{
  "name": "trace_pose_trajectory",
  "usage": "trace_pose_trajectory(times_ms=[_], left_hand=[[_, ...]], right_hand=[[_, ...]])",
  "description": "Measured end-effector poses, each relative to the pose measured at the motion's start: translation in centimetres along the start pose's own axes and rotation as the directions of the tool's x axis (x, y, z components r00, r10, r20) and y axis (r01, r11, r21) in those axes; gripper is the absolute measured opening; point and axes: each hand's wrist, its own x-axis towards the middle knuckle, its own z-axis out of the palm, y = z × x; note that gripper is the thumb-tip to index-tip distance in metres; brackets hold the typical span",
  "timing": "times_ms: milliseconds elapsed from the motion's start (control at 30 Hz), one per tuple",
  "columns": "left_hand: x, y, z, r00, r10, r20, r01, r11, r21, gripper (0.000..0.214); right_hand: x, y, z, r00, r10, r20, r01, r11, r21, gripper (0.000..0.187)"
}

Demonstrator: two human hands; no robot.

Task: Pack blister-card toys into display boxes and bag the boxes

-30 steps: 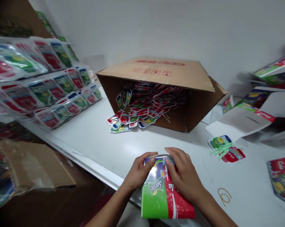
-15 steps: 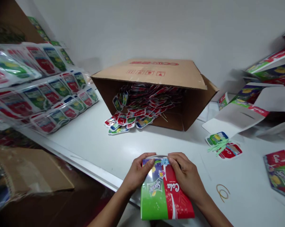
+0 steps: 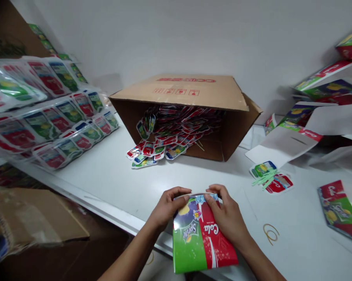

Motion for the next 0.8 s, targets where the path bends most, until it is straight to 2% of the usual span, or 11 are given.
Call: trace_pose_trajectory(times_ms=[100,233,300,433,533,600,700,800], left_hand=[[0.1,0.3,-0.1,0.997,-0.050,0.058,0.049,0.999,0.016,0.060],[-0.2,0.1,-0.1,0.993,-0.055,0.105,0.053,0.998,0.014,0.059],[-0.4,0.1,0.0,0.992,-0.051,0.113,0.048,0.999,0.024,0.056],[-0.6,-0.1,0.2,0.996,-0.020,0.092,0.012,0.996,0.085,0.053],[-0.5,0.0,0.2,0.995,-0.008,0.100,-0.004,0.993,0.116,0.049],[-0.4,0.1,0.2,0.993,-0.016,0.116,-0.002,0.988,0.157,0.046],[-0.2,0.4,0.2,0.992,0.022,0.126,-0.058,0.956,0.288,0.042],[-0.3,0.3,0.1,0.981,0.072,0.178,-0.136,0.914,0.383,0.044]], right_hand=[[-0.5,0.2,-0.2,0.992,0.127,-0.018,-0.123,0.980,0.159,0.039],[-0.9,0.0,-0.3,0.981,0.191,0.026,-0.192,0.958,0.212,0.041],[-0.9,-0.1,-0.2,0.983,0.185,0.021,-0.185,0.963,0.195,0.039],[-0.3,-0.3,-0.1,0.994,0.104,-0.018,-0.103,0.994,0.029,0.031],[0.3,-0.4,-0.1,1.000,0.020,0.014,-0.019,0.997,-0.081,0.027],[0.6,-0.3,-0.2,0.999,-0.004,0.050,0.009,0.995,-0.097,0.026],[0.5,0.1,-0.4,0.995,0.026,0.102,-0.030,0.999,0.045,0.033],[0.4,0.9,-0.5,0.959,0.094,0.268,-0.153,0.967,0.205,0.046]])
